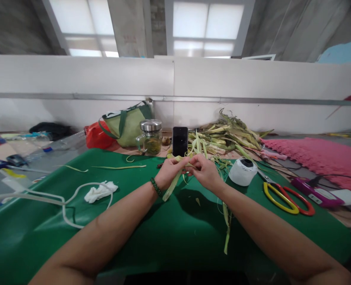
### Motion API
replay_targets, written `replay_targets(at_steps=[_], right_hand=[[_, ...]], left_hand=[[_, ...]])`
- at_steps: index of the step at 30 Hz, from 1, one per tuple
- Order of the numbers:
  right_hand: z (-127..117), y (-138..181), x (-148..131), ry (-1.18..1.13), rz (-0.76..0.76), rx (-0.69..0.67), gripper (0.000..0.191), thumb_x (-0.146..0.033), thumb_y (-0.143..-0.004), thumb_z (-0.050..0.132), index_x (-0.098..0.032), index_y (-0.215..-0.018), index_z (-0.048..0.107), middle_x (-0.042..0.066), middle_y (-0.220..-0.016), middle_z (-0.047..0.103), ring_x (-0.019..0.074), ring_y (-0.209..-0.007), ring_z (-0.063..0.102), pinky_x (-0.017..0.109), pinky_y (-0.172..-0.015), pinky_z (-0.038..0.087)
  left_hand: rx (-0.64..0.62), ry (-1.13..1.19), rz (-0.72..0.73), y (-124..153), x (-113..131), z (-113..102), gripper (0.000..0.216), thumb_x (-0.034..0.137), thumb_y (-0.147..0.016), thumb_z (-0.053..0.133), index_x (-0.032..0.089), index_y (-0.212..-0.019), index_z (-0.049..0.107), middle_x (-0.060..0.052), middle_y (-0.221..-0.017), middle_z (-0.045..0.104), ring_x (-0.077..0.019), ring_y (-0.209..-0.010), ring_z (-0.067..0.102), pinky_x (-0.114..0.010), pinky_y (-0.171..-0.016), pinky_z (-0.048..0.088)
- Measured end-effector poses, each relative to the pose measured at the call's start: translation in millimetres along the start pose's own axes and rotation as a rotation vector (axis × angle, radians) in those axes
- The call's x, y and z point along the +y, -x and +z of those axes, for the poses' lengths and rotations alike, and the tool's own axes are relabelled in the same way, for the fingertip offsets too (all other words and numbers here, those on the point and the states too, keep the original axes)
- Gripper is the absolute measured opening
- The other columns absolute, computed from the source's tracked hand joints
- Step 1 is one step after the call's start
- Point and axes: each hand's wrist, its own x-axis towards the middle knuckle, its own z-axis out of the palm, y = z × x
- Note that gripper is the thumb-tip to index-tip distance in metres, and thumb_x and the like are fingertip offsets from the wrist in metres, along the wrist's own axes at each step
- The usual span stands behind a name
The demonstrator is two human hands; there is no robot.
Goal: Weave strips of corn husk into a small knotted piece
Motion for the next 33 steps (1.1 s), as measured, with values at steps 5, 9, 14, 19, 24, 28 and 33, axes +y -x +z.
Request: replay_targets(at_steps=[5, 9, 14, 19, 24, 28, 33], right_hand=[[0.6, 2.5, -2.9, 0.072, -0.017, -0.002, 0.016, -0.028, -0.077, 0.058, -0.023, -0.077, 0.043, -0.001, -0.064, 0.063, 0.0179, -0.061, 0.065, 0.029, -0.058, 0.048], [2.1, 4.4, -0.4, 0.183, -0.051, -0.001, 0.017, -0.03, -0.08, 0.056, -0.023, -0.075, 0.042, -0.001, -0.062, 0.062, 0.017, -0.06, 0.061, 0.028, -0.057, 0.044], [-1.1, 6.0, -4.6, 0.485, -0.162, 0.067, 0.017, -0.034, -0.082, 0.055, -0.021, -0.074, 0.047, 0.001, -0.062, 0.059, 0.0171, -0.058, 0.054, 0.029, -0.057, 0.04], [0.2, 9.2, -14.7, 0.855, -0.66, 0.131, 0.013, -0.021, -0.088, 0.049, -0.019, -0.079, 0.059, 0.008, -0.085, 0.063, 0.0219, -0.086, 0.051, 0.035, -0.079, 0.039], [9.6, 8.3, -8.1, 1.029, -0.818, 0.031, 0.021, -0.017, -0.091, 0.042, -0.018, -0.091, 0.063, 0.009, -0.095, 0.062, 0.0222, -0.092, 0.047, 0.035, -0.083, 0.037], [9.7, 4.8, -1.3, 1.008, -0.857, 0.052, 0.024, -0.018, -0.092, 0.042, -0.017, -0.082, 0.063, 0.008, -0.089, 0.062, 0.0205, -0.087, 0.047, 0.034, -0.083, 0.04], [7.0, 1.5, 2.5, 0.723, -0.811, 0.055, 0.021, -0.017, -0.089, 0.044, -0.017, -0.081, 0.063, 0.007, -0.083, 0.065, 0.0179, -0.08, 0.053, 0.03, -0.078, 0.046]], left_hand=[[0.021, 0.092, 0.001, -2.1, -4.2, -1.2, 0.033, 0.028, -0.057, 0.082, 0.009, -0.084, 0.073, -0.006, -0.069, 0.071, -0.0112, -0.059, 0.062, -0.024, -0.062, 0.048], [0.077, 0.095, 0.042, -2.3, -1.3, -2.3, 0.03, 0.023, -0.058, 0.081, 0.011, -0.084, 0.073, -0.006, -0.071, 0.072, -0.0122, -0.062, 0.063, -0.024, -0.063, 0.048], [0.116, 0.121, 0.054, -3.9, 0.0, -3.4, 0.028, 0.021, -0.059, 0.08, 0.011, -0.084, 0.071, -0.005, -0.071, 0.072, -0.0137, -0.065, 0.065, -0.026, -0.067, 0.05], [0.154, 0.236, -0.03, -5.3, -1.0, -1.4, 0.018, 0.012, -0.063, 0.076, 0.011, -0.08, 0.069, -0.002, -0.065, 0.069, -0.0095, -0.058, 0.062, -0.022, -0.061, 0.049], [0.126, 0.288, -0.082, -3.0, 0.2, 3.3, 0.013, 0.007, -0.063, 0.073, 0.011, -0.076, 0.071, -0.003, -0.07, 0.071, -0.0104, -0.069, 0.064, -0.02, -0.07, 0.05], [0.087, 0.291, -0.081, -1.3, 0.3, 4.9, 0.014, 0.007, -0.062, 0.073, 0.011, -0.075, 0.072, -0.004, -0.071, 0.071, -0.0106, -0.07, 0.064, -0.02, -0.071, 0.049], [0.093, 0.273, -0.074, -2.7, -2.8, 2.1, 0.022, 0.013, -0.056, 0.08, 0.011, -0.077, 0.073, -0.003, -0.067, 0.071, -0.0095, -0.062, 0.061, -0.021, -0.066, 0.048]])
